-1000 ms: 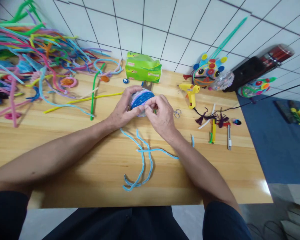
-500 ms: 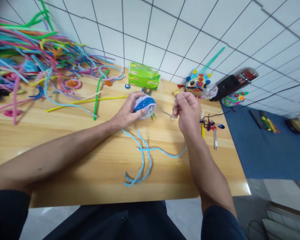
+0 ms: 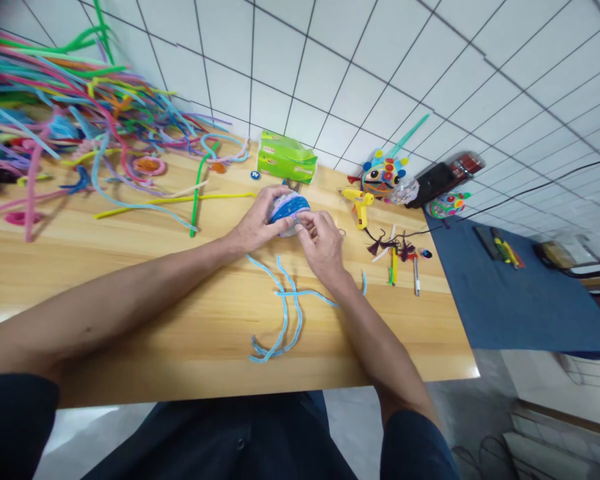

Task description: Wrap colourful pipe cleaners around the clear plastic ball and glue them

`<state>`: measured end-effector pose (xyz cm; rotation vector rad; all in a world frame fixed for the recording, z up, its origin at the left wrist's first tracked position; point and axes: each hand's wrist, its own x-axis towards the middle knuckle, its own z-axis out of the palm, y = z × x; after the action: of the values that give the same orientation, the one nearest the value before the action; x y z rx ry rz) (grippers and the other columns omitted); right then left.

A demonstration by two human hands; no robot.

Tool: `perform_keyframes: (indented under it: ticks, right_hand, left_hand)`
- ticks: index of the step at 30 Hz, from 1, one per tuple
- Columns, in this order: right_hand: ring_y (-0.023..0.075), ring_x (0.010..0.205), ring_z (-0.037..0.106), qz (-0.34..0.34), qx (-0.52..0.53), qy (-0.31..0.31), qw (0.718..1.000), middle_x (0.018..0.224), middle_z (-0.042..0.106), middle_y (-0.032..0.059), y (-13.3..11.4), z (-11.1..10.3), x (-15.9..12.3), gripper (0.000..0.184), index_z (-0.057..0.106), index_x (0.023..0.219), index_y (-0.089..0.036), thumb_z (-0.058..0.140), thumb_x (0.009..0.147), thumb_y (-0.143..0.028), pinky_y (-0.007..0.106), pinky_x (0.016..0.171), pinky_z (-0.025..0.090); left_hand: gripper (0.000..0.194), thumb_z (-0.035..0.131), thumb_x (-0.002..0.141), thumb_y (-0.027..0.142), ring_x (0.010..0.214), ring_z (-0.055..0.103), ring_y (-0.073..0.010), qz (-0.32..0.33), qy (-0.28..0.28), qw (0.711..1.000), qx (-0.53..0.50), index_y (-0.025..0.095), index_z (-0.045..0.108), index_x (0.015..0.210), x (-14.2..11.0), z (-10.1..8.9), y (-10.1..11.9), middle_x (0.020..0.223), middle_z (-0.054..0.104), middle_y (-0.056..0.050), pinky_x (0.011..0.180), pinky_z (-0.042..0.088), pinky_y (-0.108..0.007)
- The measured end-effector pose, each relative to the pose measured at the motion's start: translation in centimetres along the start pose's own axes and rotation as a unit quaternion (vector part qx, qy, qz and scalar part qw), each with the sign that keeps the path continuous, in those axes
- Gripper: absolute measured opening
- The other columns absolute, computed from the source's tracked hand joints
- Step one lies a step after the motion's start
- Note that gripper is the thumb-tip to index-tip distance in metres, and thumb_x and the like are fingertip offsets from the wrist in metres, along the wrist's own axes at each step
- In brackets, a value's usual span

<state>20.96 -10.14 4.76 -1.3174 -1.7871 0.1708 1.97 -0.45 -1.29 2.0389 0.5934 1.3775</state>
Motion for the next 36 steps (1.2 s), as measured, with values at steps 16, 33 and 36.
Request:
perform_keyframes:
  ticks: [16, 33, 36]
  right_hand:
    - [0.0239, 0.090, 0.072, -0.047, -0.038, 0.036, 0.997, 0.111, 0.079, 0.0084, 0.6, 1.0, -0.9, 0.016, 0.076, 0.120, -0.026, 0.067, 0.108, -0.032, 0.041, 0.081, 0.065]
    - [0.0125, 0.058, 0.059, 0.197, 0.221, 0.170, 0.940, 0.071, 0.065, -0.0049, 0.7, -3.4, 1.4, 0.025, 0.071, 0.091, -0.026, 0.083, 0.092, -0.047, 0.025, 0.055, 0.050]
    - [0.0098, 0.046, 0.042, 0.288, 0.331, 0.219, 0.871, 0.060, 0.044, -0.0109, 3.7, -8.6, 3.0, 0.040, 0.058, 0.083, -0.027, 0.082, 0.089, -0.058, 0.021, 0.043, 0.035]
  left_hand:
    - [0.063, 0.071, 0.106, 0.056, 0.151, 0.061, -0.0328, -0.006, -0.004, 1.000, 0.008, 0.021, 0.052, 0.155, 0.1, -0.2, 0.0, 0.155, 0.064, -0.017, 0.133, 0.049, -0.050]
    - [0.058, 0.070, 0.103, 0.044, 0.151, 0.061, -0.0319, -0.020, -0.009, 1.000, 0.022, 0.021, 0.053, 0.154, 0.2, -0.4, 0.8, 0.154, 0.064, -0.016, 0.135, 0.048, -0.050]
    - [0.056, 0.069, 0.106, 0.044, 0.151, 0.060, -0.0312, -0.038, -0.012, 0.999, 0.028, 0.022, 0.052, 0.154, 0.1, -0.4, 1.1, 0.156, 0.063, -0.016, 0.135, 0.049, -0.051]
